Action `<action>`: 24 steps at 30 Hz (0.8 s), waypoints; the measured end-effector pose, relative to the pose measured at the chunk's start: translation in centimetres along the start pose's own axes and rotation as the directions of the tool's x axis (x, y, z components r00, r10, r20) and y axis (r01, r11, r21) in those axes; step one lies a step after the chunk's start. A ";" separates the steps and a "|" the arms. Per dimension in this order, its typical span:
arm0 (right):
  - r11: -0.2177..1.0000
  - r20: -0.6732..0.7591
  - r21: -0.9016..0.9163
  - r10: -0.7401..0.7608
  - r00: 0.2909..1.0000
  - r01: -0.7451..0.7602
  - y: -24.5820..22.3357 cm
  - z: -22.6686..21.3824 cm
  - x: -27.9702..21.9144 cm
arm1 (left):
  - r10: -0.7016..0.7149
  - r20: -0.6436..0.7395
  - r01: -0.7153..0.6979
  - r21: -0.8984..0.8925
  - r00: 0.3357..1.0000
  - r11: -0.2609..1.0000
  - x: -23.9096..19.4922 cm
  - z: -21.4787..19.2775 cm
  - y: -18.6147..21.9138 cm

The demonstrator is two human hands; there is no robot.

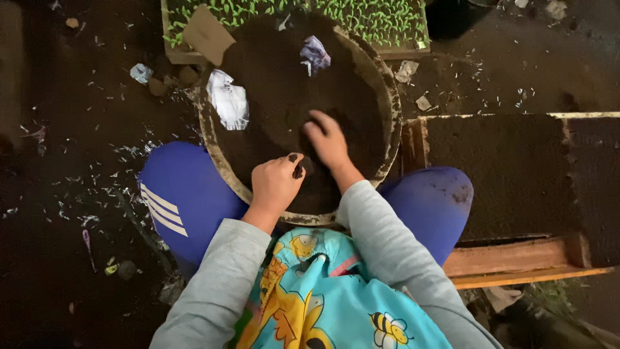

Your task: The person sits with a round container of soil on their lap, repeatedly scooping soil and small items into their hands, then transferring the soil into a rectangular wooden tray beside them. The person uses both hands to handle the soil and items, occasionally adjusting the tray.

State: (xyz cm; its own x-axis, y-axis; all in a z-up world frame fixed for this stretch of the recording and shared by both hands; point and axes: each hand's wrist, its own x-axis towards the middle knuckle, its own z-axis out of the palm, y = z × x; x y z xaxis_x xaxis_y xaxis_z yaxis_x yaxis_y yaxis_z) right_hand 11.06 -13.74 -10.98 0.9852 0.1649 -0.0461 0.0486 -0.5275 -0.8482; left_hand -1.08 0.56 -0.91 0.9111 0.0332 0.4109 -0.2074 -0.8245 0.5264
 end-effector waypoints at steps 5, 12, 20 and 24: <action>0.935 0.070 0.310 0.158 0.985 -0.172 -1.9 -0.8 -2.1 | -0.032 0.006 0.032 -0.068 0.999 0.997 0.2 0.3 0.1; 0.322 0.023 0.946 0.041 0.999 -0.035 -11.9 -5.1 -5.0 | -0.172 0.098 0.183 -0.119 0.980 0.976 0.2 -0.2 0.4; 0.877 0.125 0.432 -0.290 0.949 0.211 -8.4 -6.1 -7.7 | -0.299 0.165 0.331 -0.227 0.940 0.916 0.7 -0.8 0.1; 0.996 0.343 -0.012 -0.082 0.936 0.092 -12.9 -7.3 -9.6 | -0.419 0.215 0.469 -0.316 0.882 0.825 0.8 -0.3 0.3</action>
State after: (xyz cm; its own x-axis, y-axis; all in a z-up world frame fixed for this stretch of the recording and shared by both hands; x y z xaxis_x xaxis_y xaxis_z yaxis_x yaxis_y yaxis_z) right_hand 2.19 -14.56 4.24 0.8615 0.4837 -0.1545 0.1408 -0.5199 -0.8426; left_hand -0.53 0.51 -0.24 0.9672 0.2535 -0.0178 0.1432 -0.4858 0.8622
